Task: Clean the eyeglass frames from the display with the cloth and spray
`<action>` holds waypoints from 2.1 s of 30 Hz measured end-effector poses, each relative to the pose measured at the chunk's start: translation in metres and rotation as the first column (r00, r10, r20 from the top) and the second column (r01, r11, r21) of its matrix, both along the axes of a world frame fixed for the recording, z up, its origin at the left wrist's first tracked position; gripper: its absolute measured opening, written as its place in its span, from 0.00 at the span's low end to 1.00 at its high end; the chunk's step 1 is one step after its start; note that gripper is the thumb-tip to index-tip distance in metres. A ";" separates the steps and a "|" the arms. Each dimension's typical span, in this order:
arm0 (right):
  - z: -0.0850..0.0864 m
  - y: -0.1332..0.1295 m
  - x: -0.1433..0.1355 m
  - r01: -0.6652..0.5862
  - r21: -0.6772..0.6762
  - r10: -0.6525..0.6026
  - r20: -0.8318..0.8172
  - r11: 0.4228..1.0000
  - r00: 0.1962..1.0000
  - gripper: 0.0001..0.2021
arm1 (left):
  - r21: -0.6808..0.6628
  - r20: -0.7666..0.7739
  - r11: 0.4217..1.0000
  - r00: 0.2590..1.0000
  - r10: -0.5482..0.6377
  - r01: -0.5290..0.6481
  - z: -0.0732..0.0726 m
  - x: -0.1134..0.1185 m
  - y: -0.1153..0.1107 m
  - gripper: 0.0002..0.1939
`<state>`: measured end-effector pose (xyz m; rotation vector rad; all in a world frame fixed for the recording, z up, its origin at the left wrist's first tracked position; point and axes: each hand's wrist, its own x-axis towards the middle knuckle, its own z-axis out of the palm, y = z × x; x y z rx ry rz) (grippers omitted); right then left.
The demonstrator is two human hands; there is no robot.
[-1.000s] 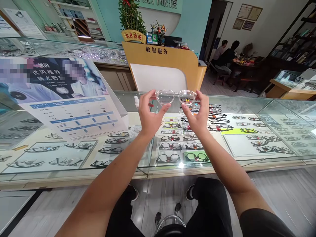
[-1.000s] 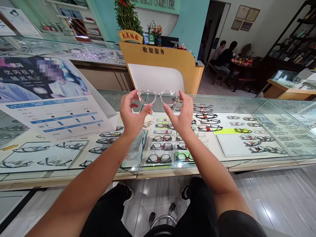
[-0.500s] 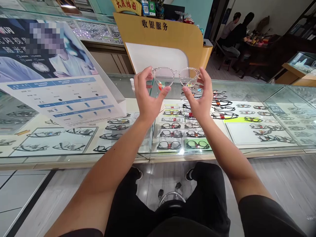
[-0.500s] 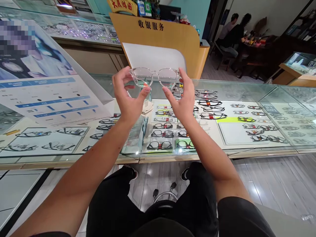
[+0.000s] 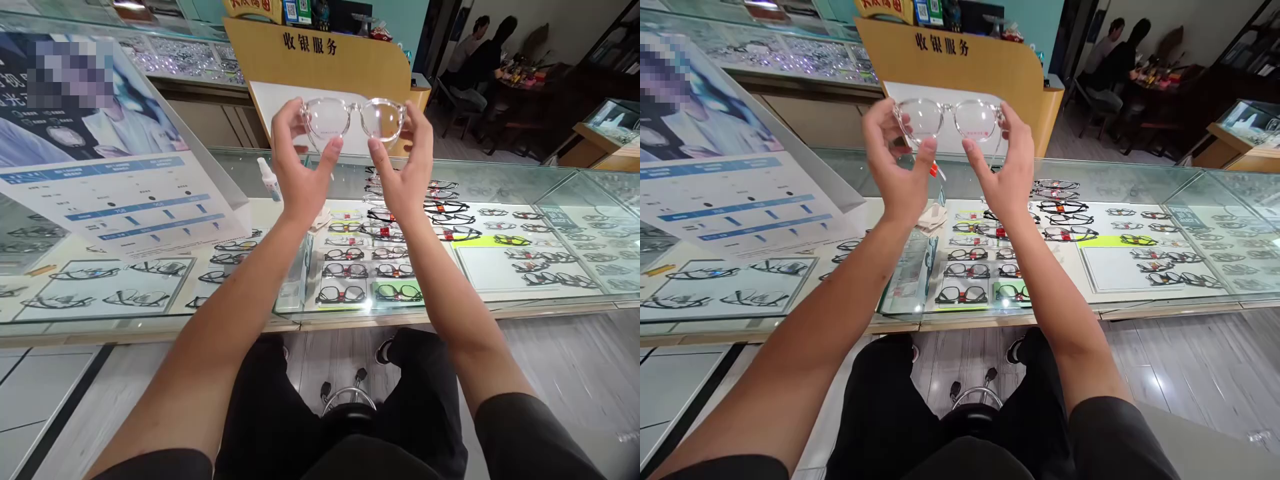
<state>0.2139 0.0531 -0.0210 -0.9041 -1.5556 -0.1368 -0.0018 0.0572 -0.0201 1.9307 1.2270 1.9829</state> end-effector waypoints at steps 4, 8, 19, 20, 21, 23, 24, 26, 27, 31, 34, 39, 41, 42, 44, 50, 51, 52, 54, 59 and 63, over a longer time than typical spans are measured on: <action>-0.017 0.000 0.004 0.006 -0.049 -0.005 0.027 0.999 1.000 0.44 | 0.020 0.008 1.000 1.000 0.000 0.000 -0.013 0.000 -0.010 0.44; -0.023 -0.006 0.006 0.016 -0.087 -0.011 0.057 0.996 0.998 0.41 | 0.066 -0.028 0.998 0.999 0.027 -0.025 -0.016 -0.005 -0.009 0.47; -0.021 -0.016 0.001 -0.004 -0.096 0.011 0.075 0.995 0.997 0.38 | 0.155 -0.047 0.987 0.997 0.053 -0.045 -0.013 -0.007 -0.013 0.51; -0.021 -0.016 0.001 -0.004 -0.097 0.011 0.075 0.995 0.997 0.38 | 0.147 -0.048 0.988 0.997 0.054 -0.047 -0.013 -0.007 -0.014 0.51; -0.021 -0.016 0.001 -0.005 -0.099 0.012 0.075 0.995 0.997 0.38 | 0.144 -0.047 0.988 0.997 0.060 -0.053 -0.013 -0.006 -0.014 0.51; -0.023 -0.015 0.001 -0.011 -0.102 0.019 0.071 0.995 0.997 0.38 | 0.136 -0.052 0.989 0.997 0.062 -0.054 -0.013 -0.006 -0.014 0.52; -0.023 -0.014 0.001 -0.016 -0.102 0.023 0.070 0.995 0.997 0.38 | 0.130 -0.059 0.990 0.997 0.057 -0.049 -0.013 -0.007 -0.015 0.52; -0.024 -0.014 0.000 -0.024 -0.100 0.031 0.071 0.995 0.997 0.38 | 0.124 -0.065 0.992 0.997 0.043 -0.035 -0.013 -0.007 -0.015 0.54; -0.024 -0.014 0.000 -0.025 -0.099 0.032 0.073 0.995 0.997 0.38 | 0.130 -0.062 0.991 0.997 0.038 -0.030 -0.013 -0.007 -0.015 0.55; -0.026 -0.014 -0.001 -0.012 -0.108 0.021 0.084 0.994 0.996 0.38 | 0.154 -0.038 0.987 0.998 0.053 -0.047 -0.015 -0.007 -0.015 0.54; -0.028 -0.013 -0.001 -0.015 -0.116 0.025 0.090 0.993 0.996 0.38 | 0.128 -0.062 0.990 0.996 0.066 -0.058 -0.016 -0.008 -0.015 0.52; -0.031 -0.012 -0.003 -0.034 -0.120 0.044 0.088 0.992 0.995 0.37 | 0.130 -0.071 0.987 0.992 0.107 -0.097 -0.015 -0.007 -0.018 0.49; -0.032 -0.013 -0.004 -0.031 -0.112 0.040 0.077 0.993 0.996 0.37 | 0.139 -0.074 0.984 0.989 0.125 -0.114 -0.014 -0.006 -0.020 0.49; -0.032 -0.013 -0.004 -0.027 -0.105 0.035 0.069 0.994 0.997 0.37 | 0.136 -0.073 0.984 0.990 0.125 -0.114 -0.013 -0.005 -0.021 0.49; -0.031 -0.015 -0.005 -0.020 -0.090 0.025 0.054 0.996 0.998 0.36 | 0.117 -0.062 0.987 0.991 0.116 -0.108 -0.012 -0.004 -0.022 0.49; -0.029 -0.018 -0.006 -0.002 -0.056 0.004 0.034 0.998 0.999 0.35 | 0.218 -0.046 0.970 0.992 0.120 -0.107 -0.012 -0.003 -0.021 0.46; -0.029 -0.019 -0.007 0.001 -0.055 0.000 0.027 0.998 1.000 0.35 | 0.222 -0.048 0.969 0.992 0.120 -0.106 -0.012 -0.003 -0.021 0.46; -0.028 -0.019 -0.007 0.005 -0.053 -0.004 0.019 0.999 1.000 0.36 | 0.212 -0.048 0.972 0.992 0.119 -0.106 -0.012 -0.002 -0.022 0.45; -0.028 -0.020 -0.008 0.018 -0.037 -0.017 0.008 0.999 1.000 0.36 | 0.163 -0.041 0.982 0.994 0.104 -0.096 -0.013 -0.001 -0.023 0.44; -0.025 -0.021 -0.007 0.063 0.030 -0.063 0.004 0.998 0.998 0.37 | 0.052 0.013 0.998 0.999 0.034 -0.034 -0.017 0.003 -0.026 0.43; -0.023 -0.023 -0.006 0.060 0.058 -0.058 -0.030 0.997 0.998 0.39 | 0.010 0.016 1.000 1.000 0.021 -0.021 -0.018 0.004 -0.026 0.43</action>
